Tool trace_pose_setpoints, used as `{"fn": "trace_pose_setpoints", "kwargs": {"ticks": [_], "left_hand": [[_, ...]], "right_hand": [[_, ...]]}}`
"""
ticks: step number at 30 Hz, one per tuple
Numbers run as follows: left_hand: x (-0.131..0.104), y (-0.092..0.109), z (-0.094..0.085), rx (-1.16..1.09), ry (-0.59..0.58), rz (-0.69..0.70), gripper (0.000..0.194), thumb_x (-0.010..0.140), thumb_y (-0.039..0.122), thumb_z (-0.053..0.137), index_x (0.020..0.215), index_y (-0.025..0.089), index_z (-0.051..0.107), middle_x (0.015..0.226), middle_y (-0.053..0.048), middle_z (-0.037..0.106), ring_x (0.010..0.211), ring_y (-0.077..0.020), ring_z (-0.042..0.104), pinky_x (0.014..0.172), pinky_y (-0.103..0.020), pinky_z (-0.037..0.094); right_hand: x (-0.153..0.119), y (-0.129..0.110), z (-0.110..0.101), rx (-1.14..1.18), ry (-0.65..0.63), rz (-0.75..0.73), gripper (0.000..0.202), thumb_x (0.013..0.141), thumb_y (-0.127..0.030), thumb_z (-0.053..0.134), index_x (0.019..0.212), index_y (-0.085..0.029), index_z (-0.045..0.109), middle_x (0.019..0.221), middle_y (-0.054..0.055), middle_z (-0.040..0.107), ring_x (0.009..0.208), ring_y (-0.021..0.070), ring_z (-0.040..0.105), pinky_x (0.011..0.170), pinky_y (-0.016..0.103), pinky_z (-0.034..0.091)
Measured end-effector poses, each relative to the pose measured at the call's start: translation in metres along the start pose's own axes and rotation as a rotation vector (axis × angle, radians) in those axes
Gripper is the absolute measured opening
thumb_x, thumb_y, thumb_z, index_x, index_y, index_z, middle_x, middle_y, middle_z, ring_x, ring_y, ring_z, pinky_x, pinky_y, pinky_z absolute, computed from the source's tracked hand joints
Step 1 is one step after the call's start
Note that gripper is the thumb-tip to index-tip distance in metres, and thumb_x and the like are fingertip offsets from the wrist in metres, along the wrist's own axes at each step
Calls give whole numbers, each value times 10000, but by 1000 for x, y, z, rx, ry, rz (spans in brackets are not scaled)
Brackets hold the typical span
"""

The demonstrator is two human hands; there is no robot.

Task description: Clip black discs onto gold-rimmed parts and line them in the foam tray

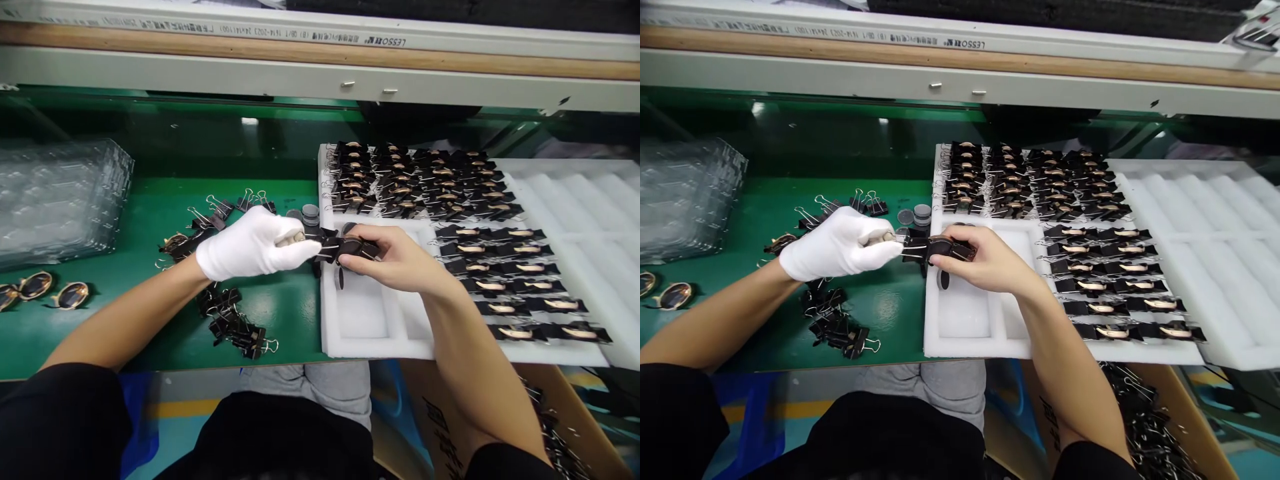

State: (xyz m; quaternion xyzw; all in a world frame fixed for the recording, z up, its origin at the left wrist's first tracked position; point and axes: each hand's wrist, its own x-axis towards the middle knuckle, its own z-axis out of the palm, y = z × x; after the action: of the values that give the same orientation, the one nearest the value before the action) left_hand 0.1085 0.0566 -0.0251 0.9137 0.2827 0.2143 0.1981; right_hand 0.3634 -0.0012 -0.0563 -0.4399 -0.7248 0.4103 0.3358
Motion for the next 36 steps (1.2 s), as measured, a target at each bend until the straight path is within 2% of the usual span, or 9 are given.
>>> {"fn": "trace_pose_setpoints", "kwargs": {"ticks": [5, 13, 21, 23, 26, 28, 31, 33, 36], "left_hand": [[0, 2, 3, 30, -33, -41, 433, 894, 423, 546, 550, 198, 411, 512, 62, 279, 494, -77, 267, 509, -260, 250], [-2, 5, 12, 24, -77, -32, 423, 912, 431, 541, 570, 186, 489, 503, 52, 367, 501, -78, 308, 518, -259, 264], [-1, 5, 8, -24, -126, -78, 413, 932, 461, 554, 627, 189, 502, 520, 55, 452, 491, -76, 385, 506, -241, 300], [1, 4, 6, -121, -226, -147, 417, 983, 512, 504, 727, 190, 572, 595, 32, 589, 533, -95, 518, 551, -235, 398], [2, 5, 7, -413, -298, -386, 602, 1049, 619, 296, 826, 181, 642, 708, -44, 727, 576, -132, 655, 569, -252, 482], [3, 8, 9, -552, -314, -530, 719, 1042, 675, 233, 738, 170, 645, 637, -72, 710, 507, -138, 631, 489, -252, 436], [2, 14, 6, -592, -288, -483, 670, 1024, 674, 372, 631, 175, 588, 544, -37, 638, 478, -114, 577, 484, -235, 412], [1, 18, 1, -539, -183, -385, 565, 1014, 618, 471, 672, 180, 573, 586, -2, 642, 508, -104, 594, 535, -228, 451], [-1, 20, -6, -356, -47, -316, 439, 1006, 550, 518, 780, 185, 614, 644, 30, 657, 553, -116, 633, 592, -244, 480]], "right_hand": [[-2, 0, -7, -85, -7, -2, 171, 856, -354, 773, 810, -197, 723, 762, 13, 687, 712, 166, 583, 636, 286, 424], [-2, 0, -6, -10, -52, -26, 169, 845, -357, 791, 845, -194, 750, 784, 10, 699, 735, 167, 604, 666, 283, 451], [-4, 4, -7, -73, -60, -50, 172, 881, -359, 753, 829, -201, 712, 760, 2, 663, 721, 166, 582, 655, 287, 432], [-4, 7, -4, -168, 19, -113, 145, 898, -345, 735, 843, -212, 714, 787, 15, 663, 741, 179, 591, 669, 304, 439], [-3, 12, 5, -421, 267, -286, 98, 934, -301, 686, 885, -238, 744, 873, 62, 684, 785, 213, 601, 700, 359, 431], [-3, 15, 11, -580, 398, -358, 106, 955, -309, 677, 913, -275, 768, 917, 84, 704, 792, 231, 591, 719, 399, 417], [-4, 17, 14, -650, 504, -361, 114, 962, -381, 699, 1026, -334, 780, 969, 87, 720, 822, 252, 592, 794, 452, 444], [-5, 17, 10, -592, 526, -352, 374, 896, -475, 780, 1242, -340, 731, 1151, 107, 703, 997, 299, 619, 919, 502, 472], [-7, 12, 0, -325, 353, -315, 1004, 679, -619, 919, 1539, -314, 504, 1443, 145, 579, 1262, 357, 574, 1036, 530, 495]]}}
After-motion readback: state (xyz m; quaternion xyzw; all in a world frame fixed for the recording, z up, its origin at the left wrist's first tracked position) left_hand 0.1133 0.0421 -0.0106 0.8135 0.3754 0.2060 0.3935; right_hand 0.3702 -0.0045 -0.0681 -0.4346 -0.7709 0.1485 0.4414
